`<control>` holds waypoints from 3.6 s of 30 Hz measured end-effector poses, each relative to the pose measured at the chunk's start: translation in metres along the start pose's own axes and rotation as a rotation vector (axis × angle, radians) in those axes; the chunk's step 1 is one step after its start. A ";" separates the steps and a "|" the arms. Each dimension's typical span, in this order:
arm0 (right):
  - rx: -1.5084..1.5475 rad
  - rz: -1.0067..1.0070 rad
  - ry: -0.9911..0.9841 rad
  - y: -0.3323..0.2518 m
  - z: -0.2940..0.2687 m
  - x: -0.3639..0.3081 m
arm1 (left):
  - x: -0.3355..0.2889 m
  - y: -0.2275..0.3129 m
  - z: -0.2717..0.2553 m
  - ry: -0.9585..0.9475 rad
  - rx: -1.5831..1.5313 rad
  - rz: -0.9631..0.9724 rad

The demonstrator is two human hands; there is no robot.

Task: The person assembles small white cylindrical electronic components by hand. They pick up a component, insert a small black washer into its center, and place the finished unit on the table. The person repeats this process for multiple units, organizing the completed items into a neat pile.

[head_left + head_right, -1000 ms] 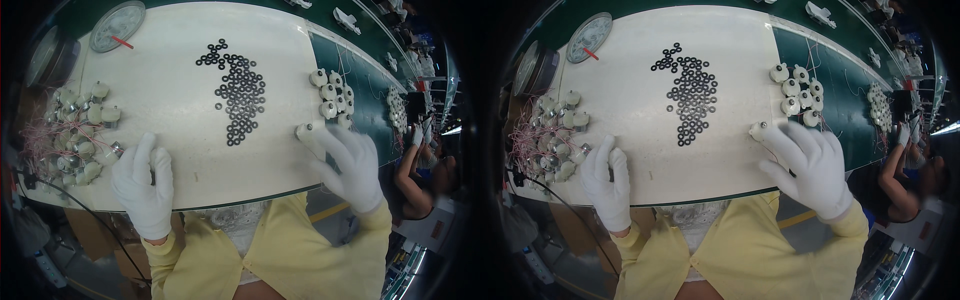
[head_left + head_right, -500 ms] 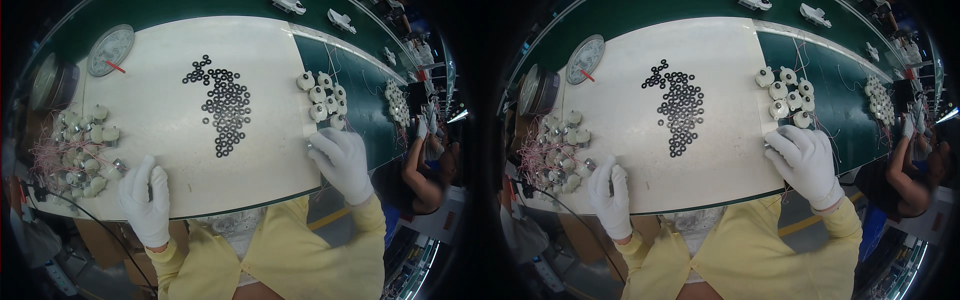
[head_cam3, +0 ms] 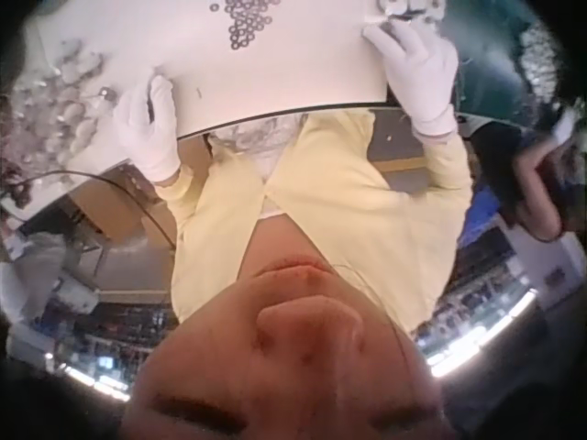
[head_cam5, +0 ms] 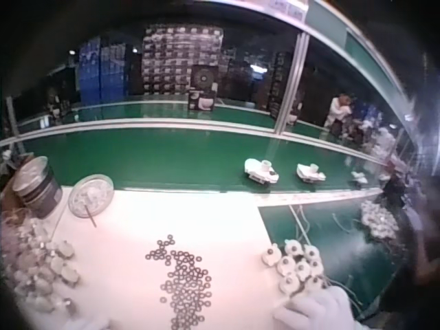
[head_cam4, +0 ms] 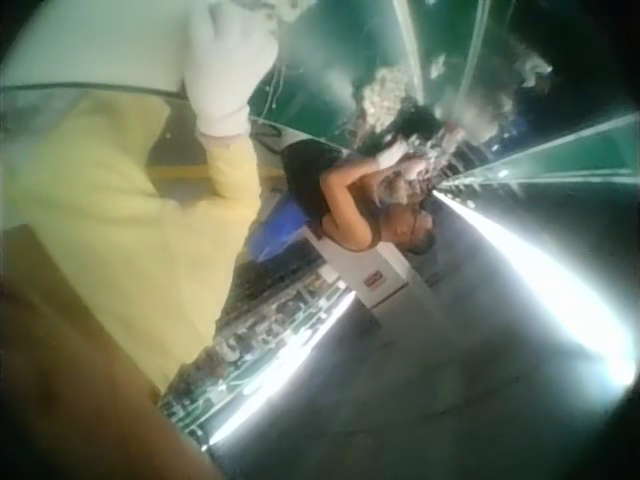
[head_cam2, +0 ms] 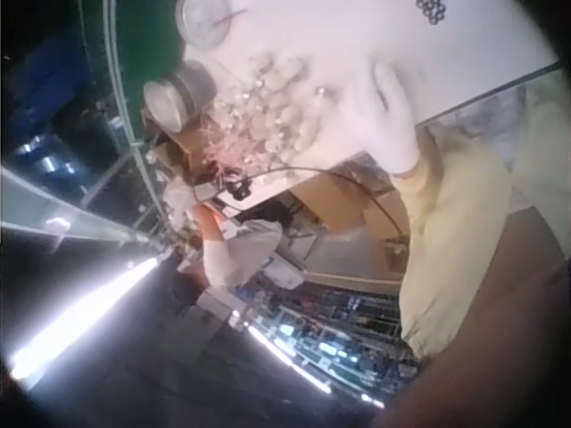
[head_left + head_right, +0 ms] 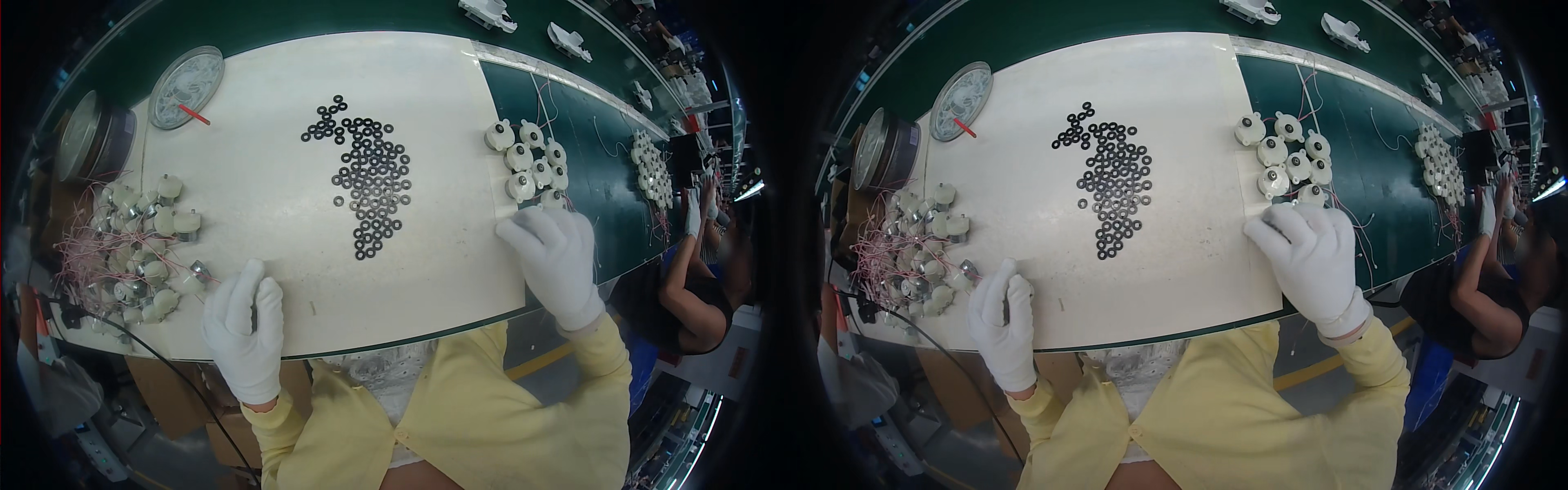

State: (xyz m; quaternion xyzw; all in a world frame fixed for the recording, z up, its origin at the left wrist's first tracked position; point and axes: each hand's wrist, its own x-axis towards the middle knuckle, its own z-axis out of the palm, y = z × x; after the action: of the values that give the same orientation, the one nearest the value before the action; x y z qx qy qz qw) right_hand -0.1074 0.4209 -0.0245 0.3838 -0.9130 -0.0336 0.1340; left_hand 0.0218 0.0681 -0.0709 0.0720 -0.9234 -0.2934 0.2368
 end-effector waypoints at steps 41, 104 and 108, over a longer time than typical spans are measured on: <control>0.590 -0.015 -0.216 -0.024 -0.001 0.048 | 0.004 0.000 -0.028 -0.019 0.314 0.059; 0.405 0.021 -0.370 -0.012 -0.068 -0.005 | 0.005 -0.004 -0.008 -0.009 0.253 0.107; 0.287 0.071 -0.100 -0.027 -0.051 0.020 | 0.004 -0.005 -0.008 0.006 0.246 0.131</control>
State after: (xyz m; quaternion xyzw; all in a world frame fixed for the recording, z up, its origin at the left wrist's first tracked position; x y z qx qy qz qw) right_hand -0.0888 0.3898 0.0242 0.3644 -0.9270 0.0827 0.0333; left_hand 0.0219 0.0581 -0.0661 0.0410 -0.9544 -0.1618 0.2477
